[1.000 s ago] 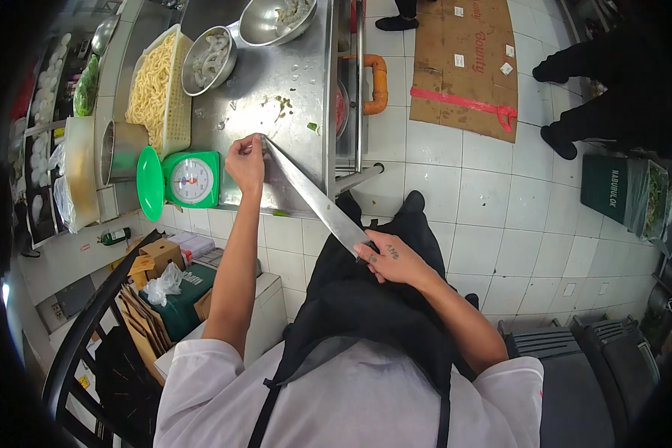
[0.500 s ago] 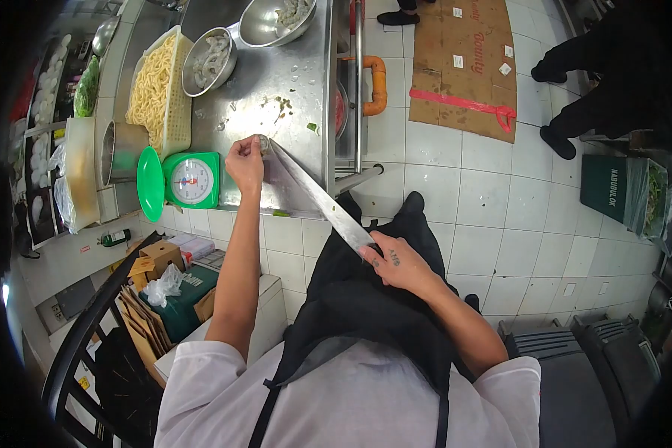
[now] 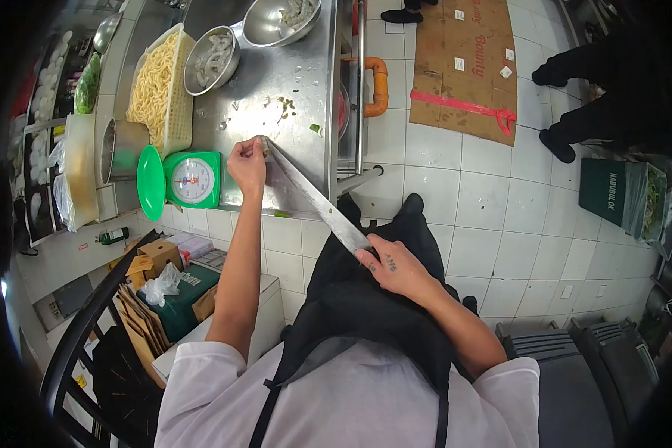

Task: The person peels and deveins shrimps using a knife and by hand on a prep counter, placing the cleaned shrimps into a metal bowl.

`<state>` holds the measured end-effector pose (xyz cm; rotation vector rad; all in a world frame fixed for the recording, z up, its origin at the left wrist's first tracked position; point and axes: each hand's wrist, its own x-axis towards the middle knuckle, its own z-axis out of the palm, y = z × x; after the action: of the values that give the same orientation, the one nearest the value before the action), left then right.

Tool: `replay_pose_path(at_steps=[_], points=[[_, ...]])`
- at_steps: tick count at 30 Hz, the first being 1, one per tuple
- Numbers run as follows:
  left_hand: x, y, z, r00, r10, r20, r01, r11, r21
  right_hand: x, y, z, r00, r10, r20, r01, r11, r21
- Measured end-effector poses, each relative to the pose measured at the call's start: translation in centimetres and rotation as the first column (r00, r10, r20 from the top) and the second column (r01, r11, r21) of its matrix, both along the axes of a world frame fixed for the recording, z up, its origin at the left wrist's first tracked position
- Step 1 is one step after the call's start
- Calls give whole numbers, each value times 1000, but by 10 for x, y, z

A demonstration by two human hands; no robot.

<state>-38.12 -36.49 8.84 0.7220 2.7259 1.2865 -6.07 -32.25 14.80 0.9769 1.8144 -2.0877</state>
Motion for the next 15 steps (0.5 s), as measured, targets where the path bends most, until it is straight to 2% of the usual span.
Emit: replay_pose_path(at_steps=[2, 4, 15], points=[[1, 0, -1, 1000, 11, 8, -11, 1000, 13, 0, -1, 0, 1000, 12, 19, -12, 1000, 0], [0, -1, -2, 1000, 12, 10, -12, 1000, 11, 2, -3, -2, 999, 29, -14, -28, 995, 95], [-6, -5, -9, 1000, -13, 27, 12, 999, 43, 8, 2, 10, 1000, 17, 4, -18, 982, 190]])
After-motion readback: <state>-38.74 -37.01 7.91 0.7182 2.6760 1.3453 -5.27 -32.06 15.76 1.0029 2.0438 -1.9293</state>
